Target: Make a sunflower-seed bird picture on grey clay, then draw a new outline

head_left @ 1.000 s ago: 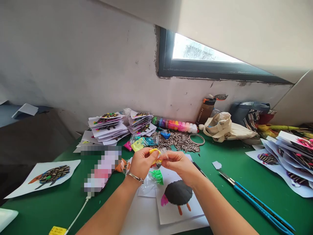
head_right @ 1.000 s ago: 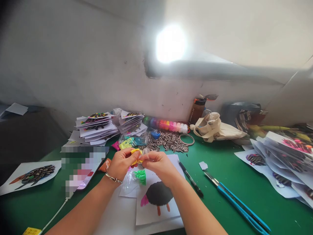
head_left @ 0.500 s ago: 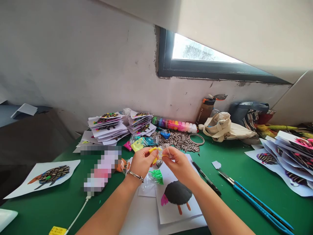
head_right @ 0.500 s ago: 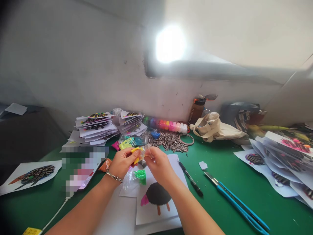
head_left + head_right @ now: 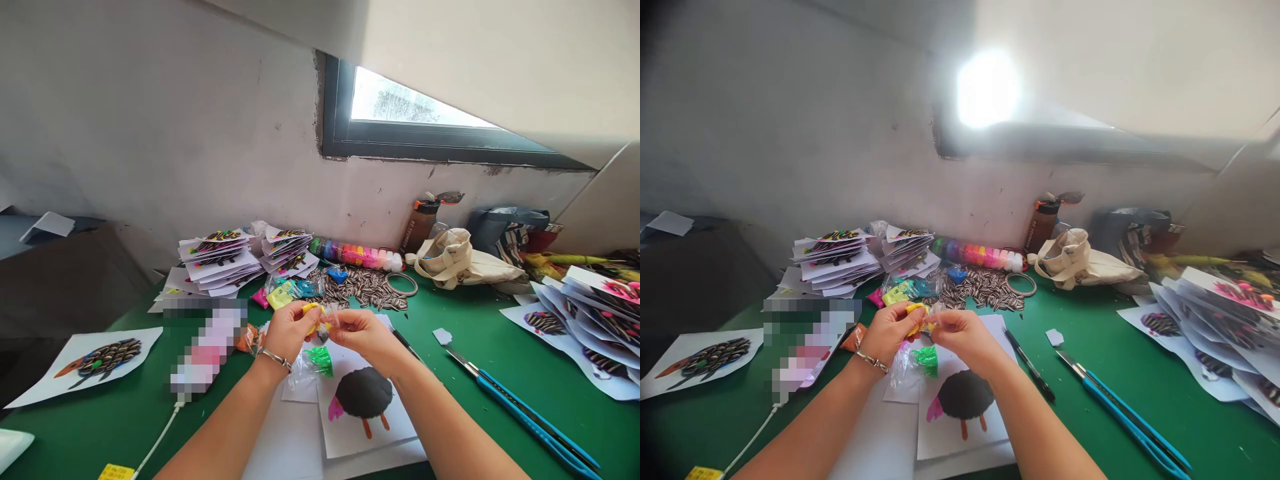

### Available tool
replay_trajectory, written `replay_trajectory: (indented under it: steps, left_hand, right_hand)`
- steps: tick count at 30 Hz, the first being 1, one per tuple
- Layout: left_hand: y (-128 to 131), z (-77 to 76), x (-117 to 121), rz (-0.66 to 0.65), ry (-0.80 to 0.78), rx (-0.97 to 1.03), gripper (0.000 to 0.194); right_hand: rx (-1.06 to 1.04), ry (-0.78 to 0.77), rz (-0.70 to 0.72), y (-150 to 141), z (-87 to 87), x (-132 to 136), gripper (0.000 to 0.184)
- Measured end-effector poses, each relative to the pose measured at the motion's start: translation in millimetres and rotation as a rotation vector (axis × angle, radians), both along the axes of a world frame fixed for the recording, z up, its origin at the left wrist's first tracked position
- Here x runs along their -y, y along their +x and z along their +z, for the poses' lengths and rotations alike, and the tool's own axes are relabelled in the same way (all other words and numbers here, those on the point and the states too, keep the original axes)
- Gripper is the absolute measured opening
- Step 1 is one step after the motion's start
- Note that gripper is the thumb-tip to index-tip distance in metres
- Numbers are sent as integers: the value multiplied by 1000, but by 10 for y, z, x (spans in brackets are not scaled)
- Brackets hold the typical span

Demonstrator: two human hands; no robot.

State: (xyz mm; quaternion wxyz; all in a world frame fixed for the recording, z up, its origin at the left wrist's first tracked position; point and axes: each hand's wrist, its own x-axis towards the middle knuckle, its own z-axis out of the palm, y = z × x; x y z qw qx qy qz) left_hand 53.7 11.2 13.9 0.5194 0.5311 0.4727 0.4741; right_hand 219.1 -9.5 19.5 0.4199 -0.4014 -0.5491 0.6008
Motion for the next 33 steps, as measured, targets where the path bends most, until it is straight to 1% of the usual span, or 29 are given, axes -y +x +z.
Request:
replay_trajectory:
  steps: [3, 5, 7, 11, 13, 15, 19, 21, 24, 29, 33]
  left_hand:
    - [0, 1, 2, -16, 2, -19, 31]
    - [-1, 9, 0, -21, 7, -23, 31]
    - [-3, 20, -2, -26, 14, -10, 32]
    - [-8, 37, 1, -31, 11, 5, 33]
    - [-15, 38, 1, -17, 8, 1, 32]
    - [-23, 35, -4, -4, 9, 6, 32]
    - [-37, 25, -24, -2, 6, 15, 32]
    - [-39, 16, -30, -8, 0, 8, 31]
    - [-34, 3, -27, -19, -8, -11, 30]
    - [-10, 12, -3, -37, -16, -30, 31]
    - [-2, 23, -6, -27, -17, -21, 30]
  right_hand:
    - [35, 35, -79, 20, -4, -9, 17]
    - [43, 70, -106, 39, 12, -9, 14]
    - [19, 89, -91, 61, 37, -5, 13]
    - [-101, 87, -24, 104, 79, 1, 13]
    - [-113, 83, -20, 110, 84, 2, 13]
    - [-78, 65, -31, 100, 79, 3, 15]
    - [-25, 9, -5, 52, 50, 11, 29]
    - [19, 4, 15, 34, 40, 14, 26]
    - [73, 15, 5, 30, 43, 15, 20]
    - [6, 36, -23, 60, 52, 10, 12]
    - [-18, 50, -65, 54, 12, 0, 8]
